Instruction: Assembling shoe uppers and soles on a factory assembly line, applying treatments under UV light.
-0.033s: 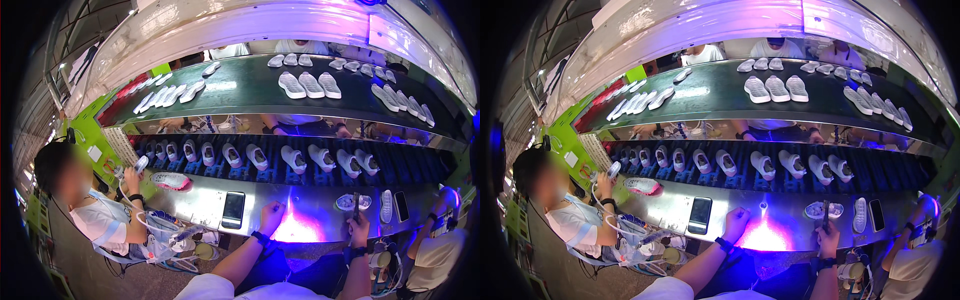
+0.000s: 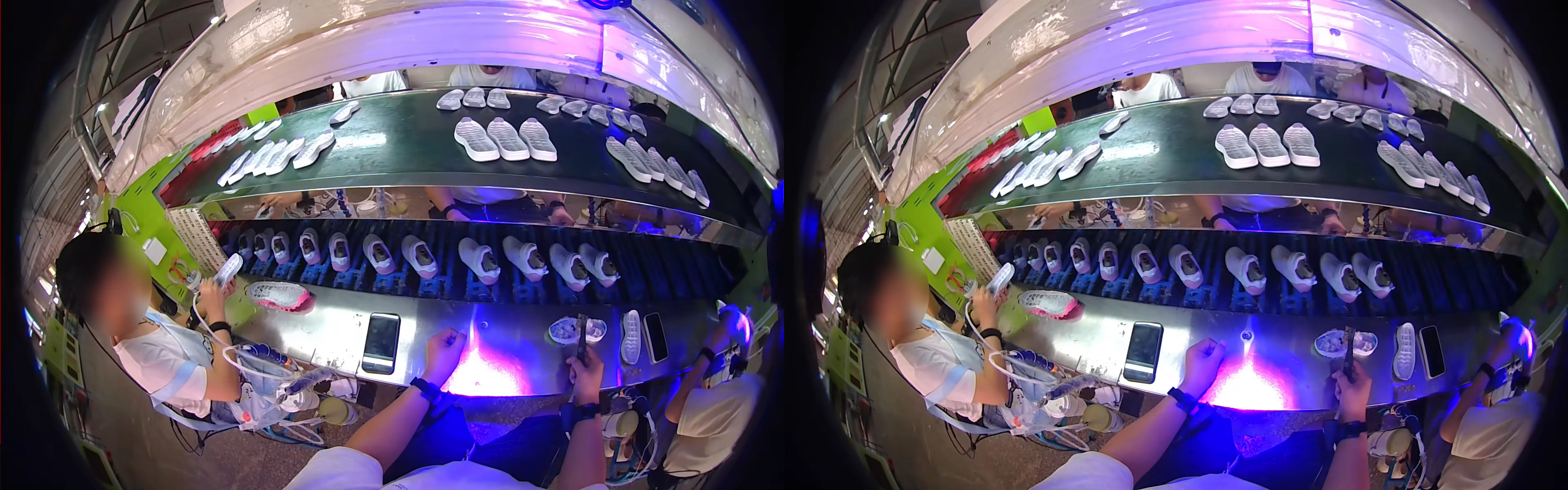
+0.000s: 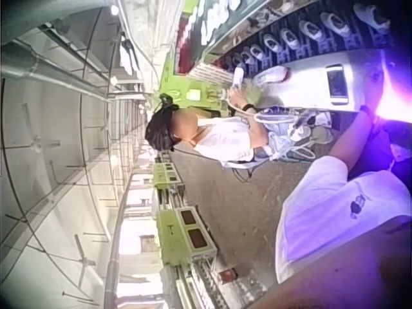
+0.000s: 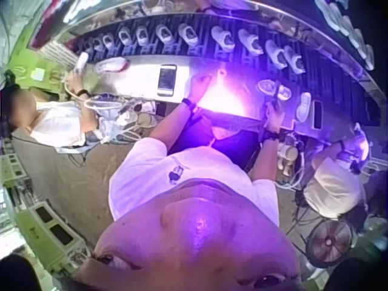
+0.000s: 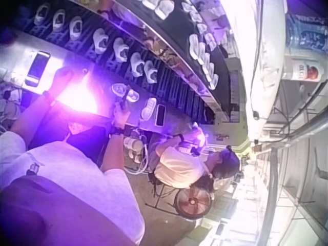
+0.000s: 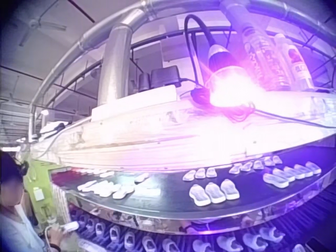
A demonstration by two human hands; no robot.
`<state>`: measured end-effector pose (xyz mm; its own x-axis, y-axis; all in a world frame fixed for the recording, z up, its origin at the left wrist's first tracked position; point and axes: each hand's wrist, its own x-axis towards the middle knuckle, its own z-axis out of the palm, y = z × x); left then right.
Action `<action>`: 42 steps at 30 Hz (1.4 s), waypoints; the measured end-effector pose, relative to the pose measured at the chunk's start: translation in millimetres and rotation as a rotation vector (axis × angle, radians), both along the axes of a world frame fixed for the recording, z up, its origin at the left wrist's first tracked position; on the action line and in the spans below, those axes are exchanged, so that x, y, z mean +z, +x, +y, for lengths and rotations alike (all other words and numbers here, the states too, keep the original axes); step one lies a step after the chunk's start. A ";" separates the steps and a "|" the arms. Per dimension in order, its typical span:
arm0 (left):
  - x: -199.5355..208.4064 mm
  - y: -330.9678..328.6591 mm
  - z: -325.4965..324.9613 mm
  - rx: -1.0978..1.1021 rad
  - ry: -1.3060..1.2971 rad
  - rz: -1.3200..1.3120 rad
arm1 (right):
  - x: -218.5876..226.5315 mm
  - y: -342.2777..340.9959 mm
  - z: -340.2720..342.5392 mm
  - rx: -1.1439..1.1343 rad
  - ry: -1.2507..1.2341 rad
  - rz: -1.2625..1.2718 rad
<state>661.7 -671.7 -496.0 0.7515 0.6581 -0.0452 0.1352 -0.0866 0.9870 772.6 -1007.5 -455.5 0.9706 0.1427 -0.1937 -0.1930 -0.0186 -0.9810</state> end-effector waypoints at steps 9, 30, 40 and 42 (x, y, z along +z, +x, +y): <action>5.1 1.9 -8.2 0.017 0.025 0.011 | -10.7 4.9 -7.7 -0.029 0.030 -0.004; -3.8 9.6 -18.9 0.017 0.050 -0.008 | -8.6 11.3 -19.2 -0.026 0.012 0.000; 4.7 12.6 -26.2 0.000 0.035 0.032 | -10.2 15.0 -26.0 -0.021 0.040 0.001; 3.8 12.2 -26.9 -0.001 0.034 0.032 | -9.3 14.7 -27.0 -0.023 0.041 0.002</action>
<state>674.0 -698.6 -492.2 0.7505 0.6592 -0.0468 0.1665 -0.1200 0.9787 787.3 -1034.5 -464.9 0.9734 0.1279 -0.1903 -0.1951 0.0259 -0.9804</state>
